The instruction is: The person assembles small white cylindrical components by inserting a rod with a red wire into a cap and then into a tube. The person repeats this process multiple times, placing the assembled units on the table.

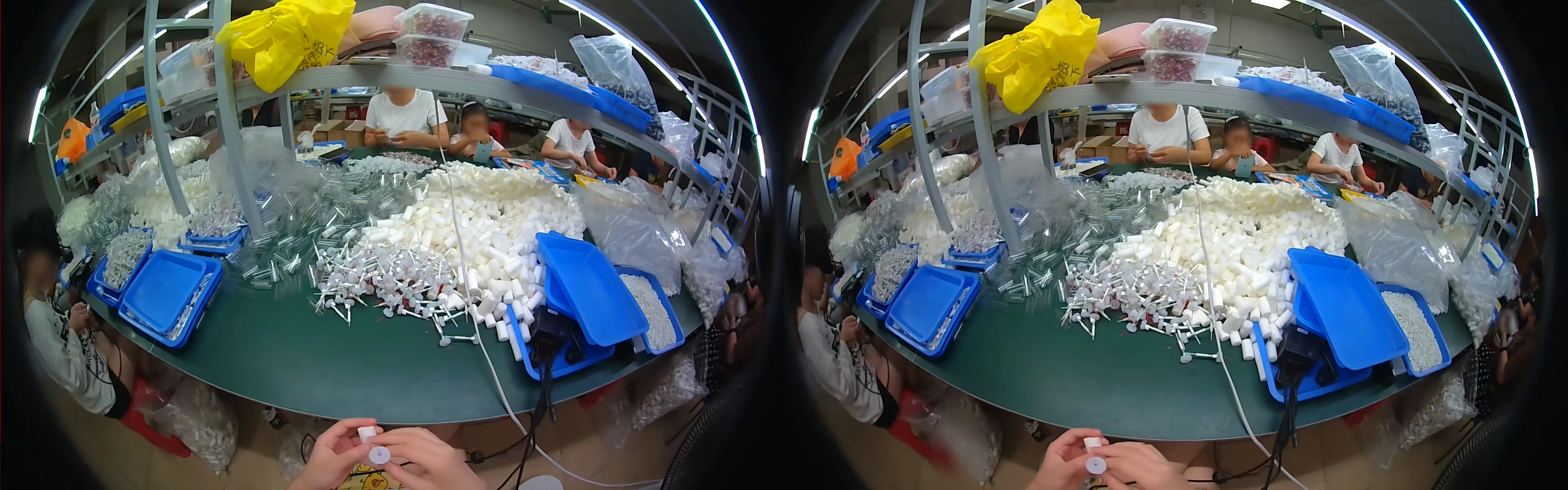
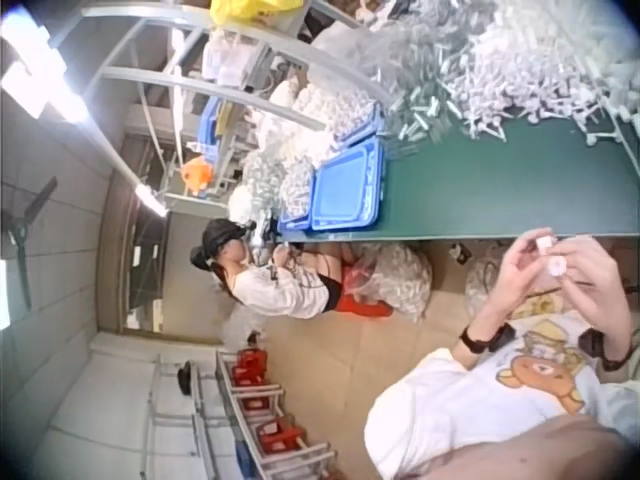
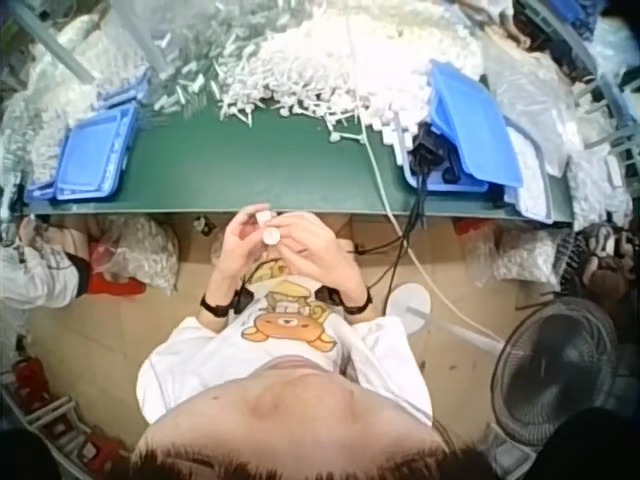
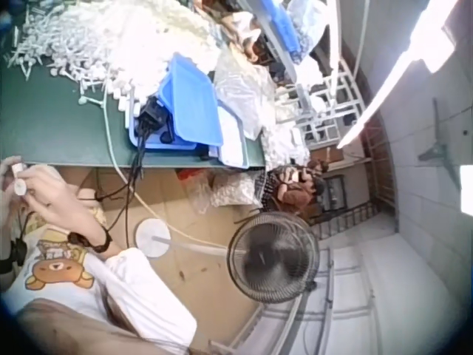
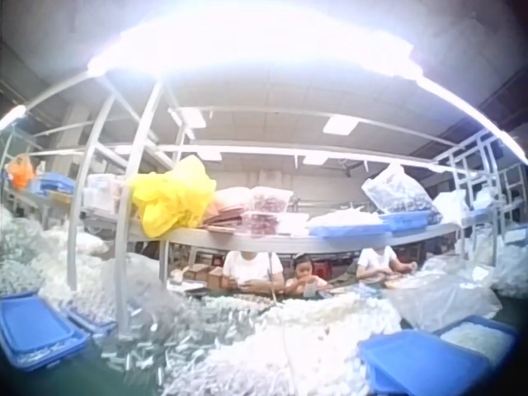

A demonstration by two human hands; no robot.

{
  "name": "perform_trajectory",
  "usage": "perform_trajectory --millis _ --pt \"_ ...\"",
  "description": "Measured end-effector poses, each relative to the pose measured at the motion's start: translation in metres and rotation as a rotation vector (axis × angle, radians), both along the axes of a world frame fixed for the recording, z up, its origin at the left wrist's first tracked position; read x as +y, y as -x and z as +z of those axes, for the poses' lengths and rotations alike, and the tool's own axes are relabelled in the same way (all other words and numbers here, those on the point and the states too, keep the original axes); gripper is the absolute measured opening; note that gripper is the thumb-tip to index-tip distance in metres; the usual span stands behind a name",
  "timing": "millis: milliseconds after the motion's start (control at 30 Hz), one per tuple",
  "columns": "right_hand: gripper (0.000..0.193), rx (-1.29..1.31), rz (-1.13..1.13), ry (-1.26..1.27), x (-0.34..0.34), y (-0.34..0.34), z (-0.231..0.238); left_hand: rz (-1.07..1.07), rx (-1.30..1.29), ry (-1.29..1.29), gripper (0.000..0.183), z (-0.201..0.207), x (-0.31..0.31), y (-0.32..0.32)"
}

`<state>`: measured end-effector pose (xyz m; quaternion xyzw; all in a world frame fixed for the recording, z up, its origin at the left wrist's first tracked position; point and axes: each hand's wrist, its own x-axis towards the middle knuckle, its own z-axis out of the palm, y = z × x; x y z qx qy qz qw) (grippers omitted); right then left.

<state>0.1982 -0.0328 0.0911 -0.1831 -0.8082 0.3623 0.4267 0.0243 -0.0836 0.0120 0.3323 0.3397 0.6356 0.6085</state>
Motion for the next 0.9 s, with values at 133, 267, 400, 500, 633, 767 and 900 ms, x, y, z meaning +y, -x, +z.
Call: perform_trajectory --millis 133,267,400,500,633,767,900 --pt "0.015 0.159 -0.115 0.398 -0.007 -0.02 -0.014 -0.01 -0.076 0.016 0.036 0.012 0.008 -0.012" --pt "0.015 0.277 -0.106 0.735 -0.011 -0.038 -0.034 -0.065 -0.049 0.02 0.029 0.002 0.014 -0.015" --pt "0.032 0.359 -0.088 0.908 -0.013 -0.05 -0.05 -0.096 -0.029 -0.015 0.022 0.008 0.017 -0.027" --pt "0.045 0.509 -0.073 0.955 -0.011 -0.048 -0.045 -0.228 -0.101 -0.011 0.017 0.001 0.019 -0.033" --pt "0.044 0.5 -0.091 0.877 -0.007 -0.046 -0.06 -0.365 0.23 0.069 0.015 0.012 0.015 -0.048" --pt "0.039 0.484 -0.116 0.89 -0.01 -0.043 -0.059 -0.455 0.207 0.112 0.013 0.01 0.011 -0.057" --pt "0.034 0.452 -0.215 0.791 -0.012 -0.04 -0.065 -0.376 0.271 0.126 0.01 0.015 0.01 -0.061"
